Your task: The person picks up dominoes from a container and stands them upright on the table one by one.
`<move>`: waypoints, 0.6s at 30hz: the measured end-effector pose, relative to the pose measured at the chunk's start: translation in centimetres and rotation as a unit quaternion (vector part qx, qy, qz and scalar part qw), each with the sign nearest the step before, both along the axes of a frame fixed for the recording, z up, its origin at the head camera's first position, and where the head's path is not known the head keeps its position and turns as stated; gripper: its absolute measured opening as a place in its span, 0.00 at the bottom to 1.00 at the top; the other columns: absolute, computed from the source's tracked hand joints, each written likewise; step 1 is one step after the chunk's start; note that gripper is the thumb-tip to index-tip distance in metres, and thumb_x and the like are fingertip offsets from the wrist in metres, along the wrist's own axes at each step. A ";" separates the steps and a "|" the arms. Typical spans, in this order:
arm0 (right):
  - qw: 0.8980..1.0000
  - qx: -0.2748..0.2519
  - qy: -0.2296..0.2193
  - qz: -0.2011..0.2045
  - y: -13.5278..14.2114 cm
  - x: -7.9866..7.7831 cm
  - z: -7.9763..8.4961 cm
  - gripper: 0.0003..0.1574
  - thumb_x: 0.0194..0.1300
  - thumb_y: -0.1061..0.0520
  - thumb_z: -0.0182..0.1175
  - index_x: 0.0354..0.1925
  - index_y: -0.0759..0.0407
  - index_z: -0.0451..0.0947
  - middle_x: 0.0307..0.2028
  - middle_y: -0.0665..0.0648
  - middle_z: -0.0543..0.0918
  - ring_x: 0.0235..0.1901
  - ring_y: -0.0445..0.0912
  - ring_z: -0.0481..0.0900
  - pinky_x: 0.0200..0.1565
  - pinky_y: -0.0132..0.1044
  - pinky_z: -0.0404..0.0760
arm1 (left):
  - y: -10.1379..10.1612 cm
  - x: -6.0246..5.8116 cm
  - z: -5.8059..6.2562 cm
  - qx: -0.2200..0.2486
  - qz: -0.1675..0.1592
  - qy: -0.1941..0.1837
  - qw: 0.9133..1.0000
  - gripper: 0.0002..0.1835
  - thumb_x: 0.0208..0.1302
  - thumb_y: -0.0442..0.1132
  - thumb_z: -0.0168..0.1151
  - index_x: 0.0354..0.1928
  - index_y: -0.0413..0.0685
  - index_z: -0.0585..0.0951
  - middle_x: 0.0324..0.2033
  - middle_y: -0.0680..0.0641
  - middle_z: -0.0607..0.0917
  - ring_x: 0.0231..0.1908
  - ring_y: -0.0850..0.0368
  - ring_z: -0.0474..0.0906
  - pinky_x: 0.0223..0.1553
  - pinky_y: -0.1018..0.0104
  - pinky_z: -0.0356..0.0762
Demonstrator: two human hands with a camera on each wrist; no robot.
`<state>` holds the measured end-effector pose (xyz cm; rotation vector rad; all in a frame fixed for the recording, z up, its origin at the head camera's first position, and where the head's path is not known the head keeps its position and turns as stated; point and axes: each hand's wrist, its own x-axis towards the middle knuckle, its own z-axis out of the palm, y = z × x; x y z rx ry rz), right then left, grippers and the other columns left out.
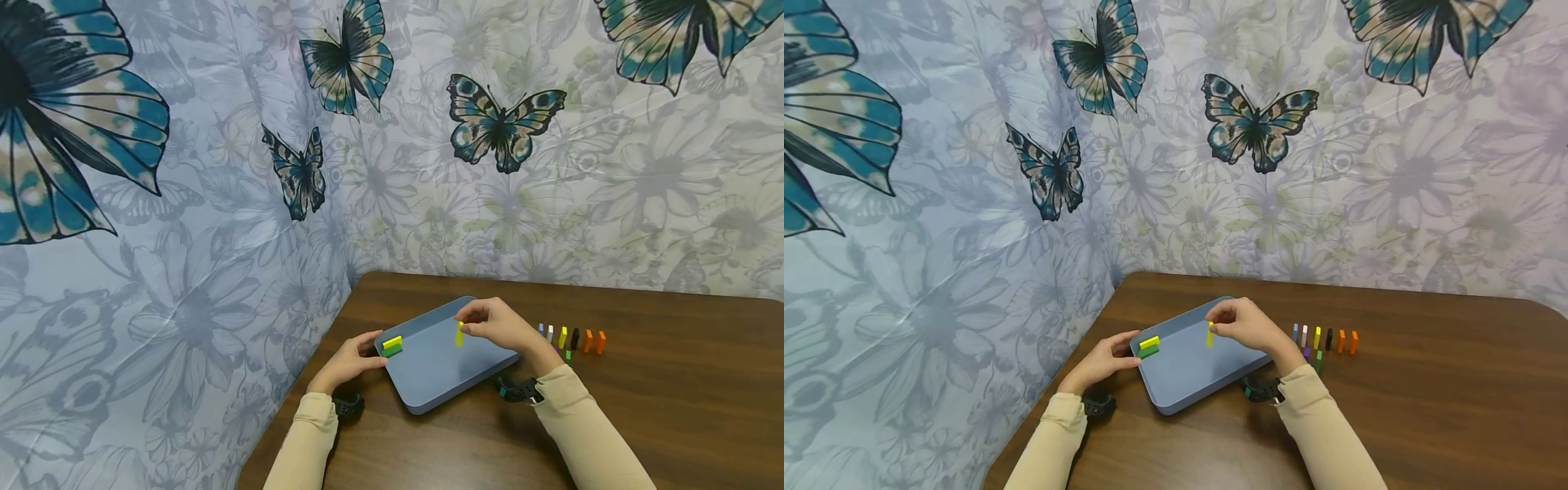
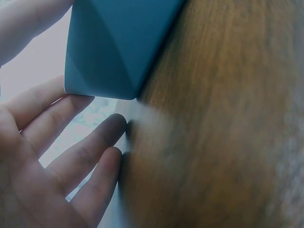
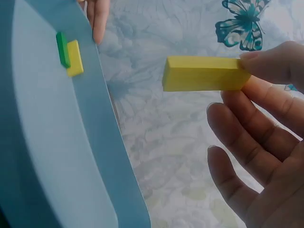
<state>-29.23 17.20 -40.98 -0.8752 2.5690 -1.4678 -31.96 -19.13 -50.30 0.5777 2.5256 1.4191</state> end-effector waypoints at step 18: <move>0.998 0.014 0.004 -0.067 7.4 2.9 0.3 0.13 0.69 0.57 0.64 0.48 0.62 0.82 0.39 0.60 0.88 0.35 0.38 0.84 0.36 0.33 0.82 | -0.1 0.3 0.0 -0.009 -0.001 0.012 1.000 0.40 0.63 0.48 0.70 0.74 0.48 0.67 0.72 0.36 0.66 0.68 0.30 0.67 0.61 0.38 0.73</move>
